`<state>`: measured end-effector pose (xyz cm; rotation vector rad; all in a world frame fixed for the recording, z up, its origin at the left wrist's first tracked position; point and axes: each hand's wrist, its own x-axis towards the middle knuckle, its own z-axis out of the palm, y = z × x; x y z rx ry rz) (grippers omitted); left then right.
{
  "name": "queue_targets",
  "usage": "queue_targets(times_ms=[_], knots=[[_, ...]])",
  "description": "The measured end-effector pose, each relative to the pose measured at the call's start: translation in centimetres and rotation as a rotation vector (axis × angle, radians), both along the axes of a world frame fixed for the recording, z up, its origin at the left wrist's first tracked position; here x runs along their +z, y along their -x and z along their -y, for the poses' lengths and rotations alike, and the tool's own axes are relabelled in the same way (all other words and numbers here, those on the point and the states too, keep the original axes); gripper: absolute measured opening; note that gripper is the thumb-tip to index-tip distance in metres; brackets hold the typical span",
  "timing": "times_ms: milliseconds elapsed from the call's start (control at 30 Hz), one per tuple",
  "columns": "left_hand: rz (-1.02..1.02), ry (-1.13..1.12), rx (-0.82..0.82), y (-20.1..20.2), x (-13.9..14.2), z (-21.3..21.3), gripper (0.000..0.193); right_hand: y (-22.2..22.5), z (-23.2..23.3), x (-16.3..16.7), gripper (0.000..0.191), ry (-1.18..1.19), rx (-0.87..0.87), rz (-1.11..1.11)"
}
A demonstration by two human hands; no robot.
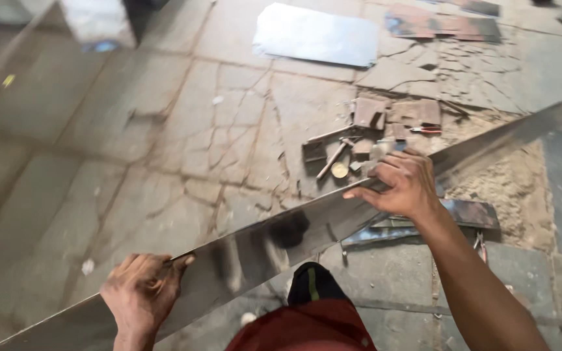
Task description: The person uses a wooden mallet to repeatedly strike a metal bar placed on a large metal sheet. The person holds the bar with one hand and strikes it with the other, moving along the length of the bar.
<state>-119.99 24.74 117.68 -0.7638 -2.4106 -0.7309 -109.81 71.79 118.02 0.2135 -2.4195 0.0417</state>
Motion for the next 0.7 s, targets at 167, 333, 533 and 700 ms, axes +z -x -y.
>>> queue_targets(times_ms=[167, 333, 533, 700], knots=[[-0.034, 0.084, -0.204, 15.2, 0.0, -9.3, 0.028, 5.1, -5.5, 1.0, 0.054, 0.075, -0.252, 0.021], [-0.007, 0.091, -0.307, 28.3, 1.1, -21.0, 0.030, 12.8, -14.0, 0.9, 0.050, 0.119, -0.263, -0.017], [-0.105, 0.070, -0.475, 42.7, 6.6, -33.4, 0.028, 21.1, -23.2, 2.6, 0.051, 0.097, -0.466, 0.009], [-0.137, 0.057, -0.541, 54.5, 5.9, -43.7, 0.034, 28.9, -33.3, 0.7, 0.047, 0.017, -0.477, -0.119]])
